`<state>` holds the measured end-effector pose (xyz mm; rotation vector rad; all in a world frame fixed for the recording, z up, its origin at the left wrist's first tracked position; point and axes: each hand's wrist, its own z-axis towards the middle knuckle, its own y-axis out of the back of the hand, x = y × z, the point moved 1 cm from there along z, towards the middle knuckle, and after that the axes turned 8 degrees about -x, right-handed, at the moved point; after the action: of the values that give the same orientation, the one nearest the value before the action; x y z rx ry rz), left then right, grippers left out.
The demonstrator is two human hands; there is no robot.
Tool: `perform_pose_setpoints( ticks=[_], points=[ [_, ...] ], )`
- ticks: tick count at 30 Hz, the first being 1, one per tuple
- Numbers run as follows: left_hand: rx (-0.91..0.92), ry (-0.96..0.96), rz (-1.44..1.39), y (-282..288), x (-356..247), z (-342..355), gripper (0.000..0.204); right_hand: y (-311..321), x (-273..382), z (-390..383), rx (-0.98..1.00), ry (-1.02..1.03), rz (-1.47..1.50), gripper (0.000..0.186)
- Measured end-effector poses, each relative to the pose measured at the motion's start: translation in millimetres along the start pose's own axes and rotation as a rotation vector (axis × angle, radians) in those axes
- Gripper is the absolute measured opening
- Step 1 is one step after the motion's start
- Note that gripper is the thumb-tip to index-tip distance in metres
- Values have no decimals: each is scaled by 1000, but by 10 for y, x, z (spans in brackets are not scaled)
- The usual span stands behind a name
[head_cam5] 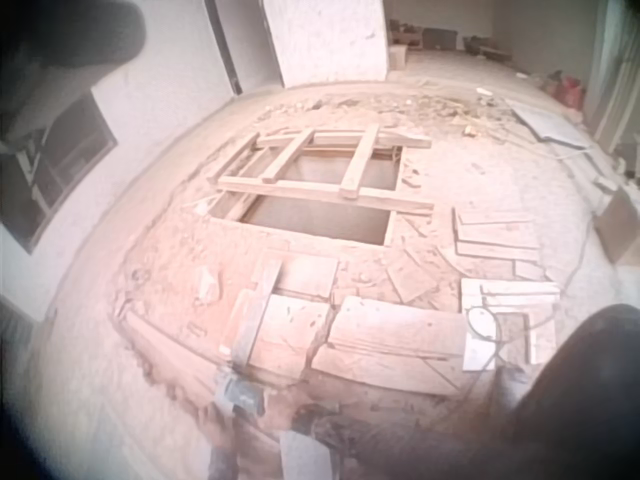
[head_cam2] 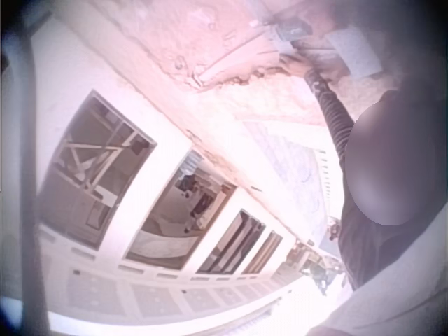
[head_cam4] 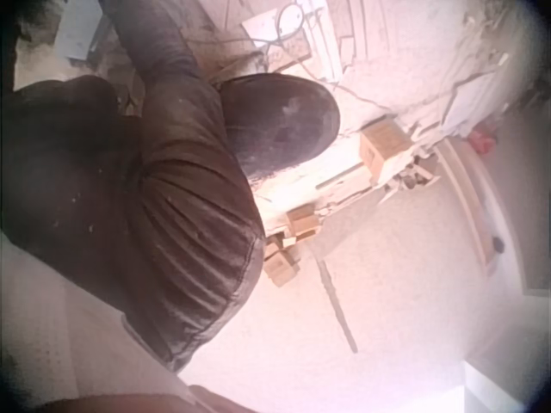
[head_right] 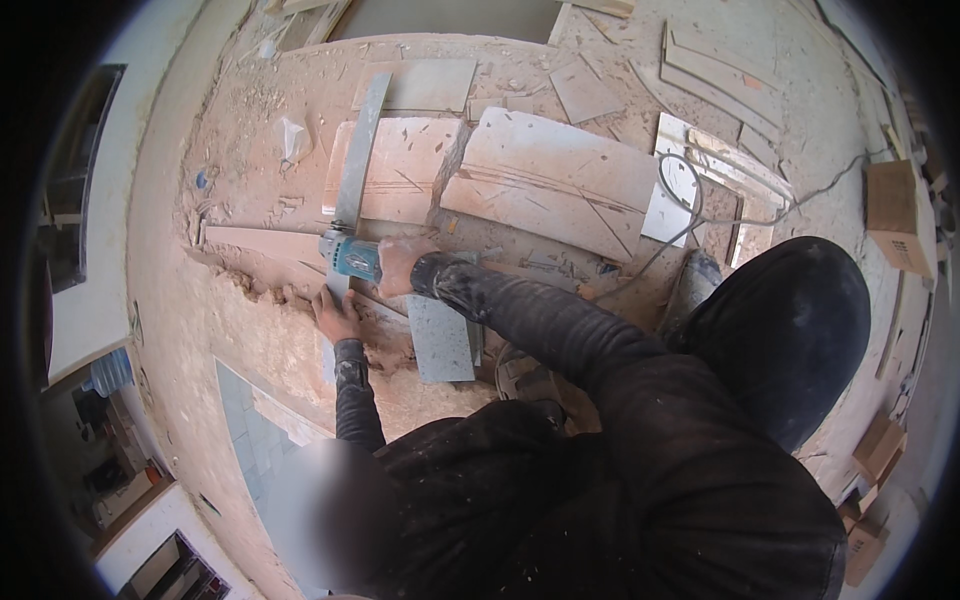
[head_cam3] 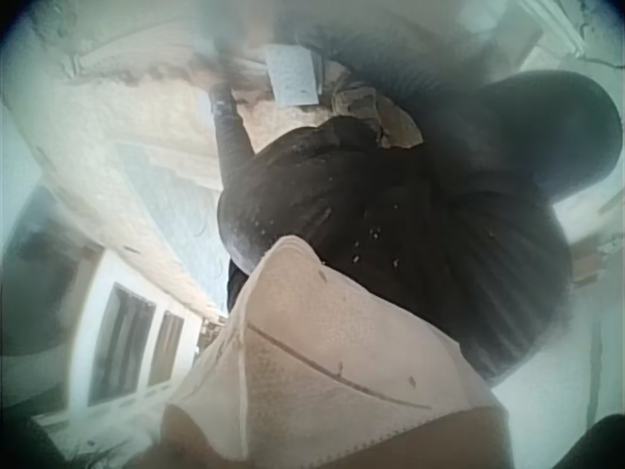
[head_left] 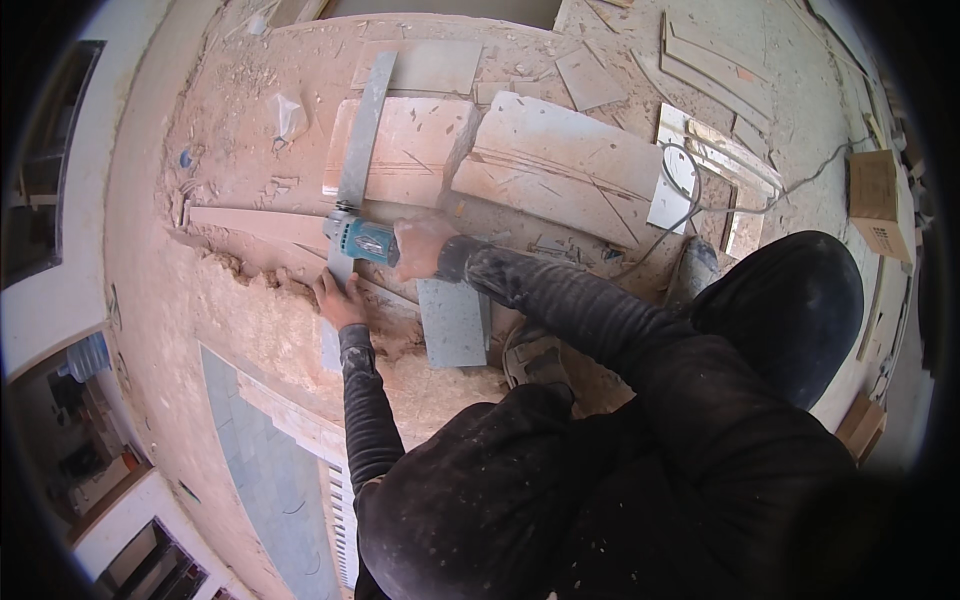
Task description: The person uses an angle grinder to cut through pieces of stone while another person holds a ruler to guide the cut. The person then picks up and shows the cut stone pieces.
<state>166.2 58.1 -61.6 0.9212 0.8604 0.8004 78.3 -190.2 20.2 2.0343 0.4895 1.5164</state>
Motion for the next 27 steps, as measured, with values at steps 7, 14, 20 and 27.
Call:
perform_pose_setpoints(
  ticks=[7, 14, 20, 27],
  points=[
    [24, 11, 0, 10, -46, -3, 57, 9, 42, 133, 74, -18, 35, 56],
    [13, 8, 2, 35, -50, -18, 58, 2, 164, 243, 58, -20, -12, 48],
    [32, 28, 0, 33, -78, -17, 59, -53, 154, 356, 104, -50, -20, 48],
    [-11, 47, 20, 47, 26, -30, 61, -171, 153, 394, 82, -29, -3, 51]
  ],
)
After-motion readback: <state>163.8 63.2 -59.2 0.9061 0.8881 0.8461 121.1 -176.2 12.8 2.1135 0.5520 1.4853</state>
